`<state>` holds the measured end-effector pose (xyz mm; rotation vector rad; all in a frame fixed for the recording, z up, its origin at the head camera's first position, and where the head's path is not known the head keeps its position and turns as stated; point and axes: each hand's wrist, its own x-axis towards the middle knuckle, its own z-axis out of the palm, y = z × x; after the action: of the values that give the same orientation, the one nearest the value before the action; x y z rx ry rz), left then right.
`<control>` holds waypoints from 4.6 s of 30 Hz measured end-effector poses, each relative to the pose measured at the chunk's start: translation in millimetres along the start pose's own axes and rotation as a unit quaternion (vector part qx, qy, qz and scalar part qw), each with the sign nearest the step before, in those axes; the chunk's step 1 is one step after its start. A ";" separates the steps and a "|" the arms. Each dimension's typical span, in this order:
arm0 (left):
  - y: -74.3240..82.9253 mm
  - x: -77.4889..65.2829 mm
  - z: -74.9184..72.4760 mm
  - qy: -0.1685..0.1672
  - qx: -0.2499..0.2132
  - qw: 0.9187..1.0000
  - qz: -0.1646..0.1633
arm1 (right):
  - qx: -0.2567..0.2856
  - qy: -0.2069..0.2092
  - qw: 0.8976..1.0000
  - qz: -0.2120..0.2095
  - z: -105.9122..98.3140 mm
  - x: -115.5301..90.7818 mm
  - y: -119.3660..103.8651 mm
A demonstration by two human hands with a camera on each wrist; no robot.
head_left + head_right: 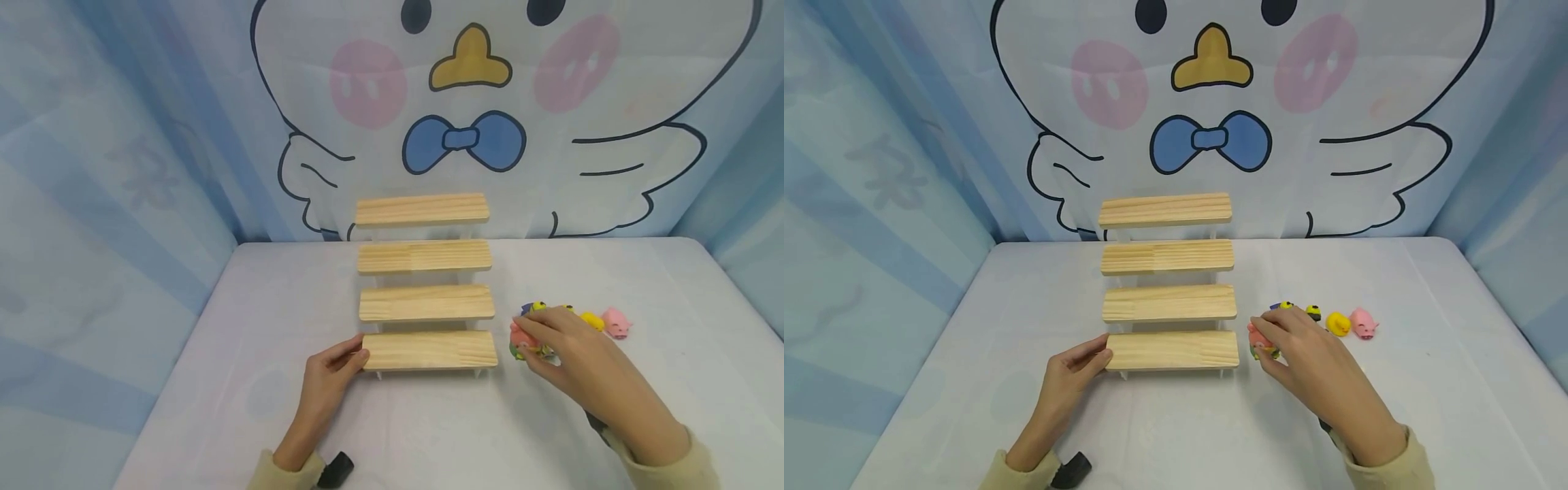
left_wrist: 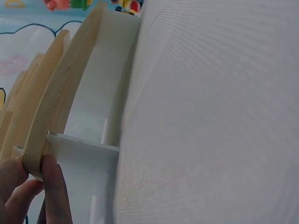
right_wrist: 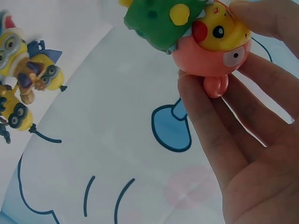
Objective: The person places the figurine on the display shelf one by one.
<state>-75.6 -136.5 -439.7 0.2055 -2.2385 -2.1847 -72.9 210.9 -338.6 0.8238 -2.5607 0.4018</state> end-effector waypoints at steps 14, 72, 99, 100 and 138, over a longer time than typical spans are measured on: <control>0.1 1.3 0.2 0.002 0.008 1.000 -0.005 | 0.018 0.032 0.998 -0.046 -3.6 23.9 -3.9; 0.1 -0.3 0.3 -0.005 0.001 1.000 -0.005 | 0.044 0.020 0.997 -0.064 -7.9 101.3 -21.7; -0.2 0.8 0.1 -0.002 0.005 1.000 -0.011 | 0.074 0.016 0.994 -0.074 -2.5 133.2 -26.3; -0.2 0.7 0.2 -0.002 0.006 1.000 -0.010 | 0.076 0.018 0.994 -0.077 -2.1 134.0 -26.1; -0.5 0.7 1.2 0.000 -0.006 1.000 -0.008 | 0.061 -0.005 0.995 -0.078 1.5 184.8 -30.1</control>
<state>-76.4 -135.4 -440.3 0.2249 -2.2305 -2.2065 -191.3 97.1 -248.5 1.0653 -2.4787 0.5108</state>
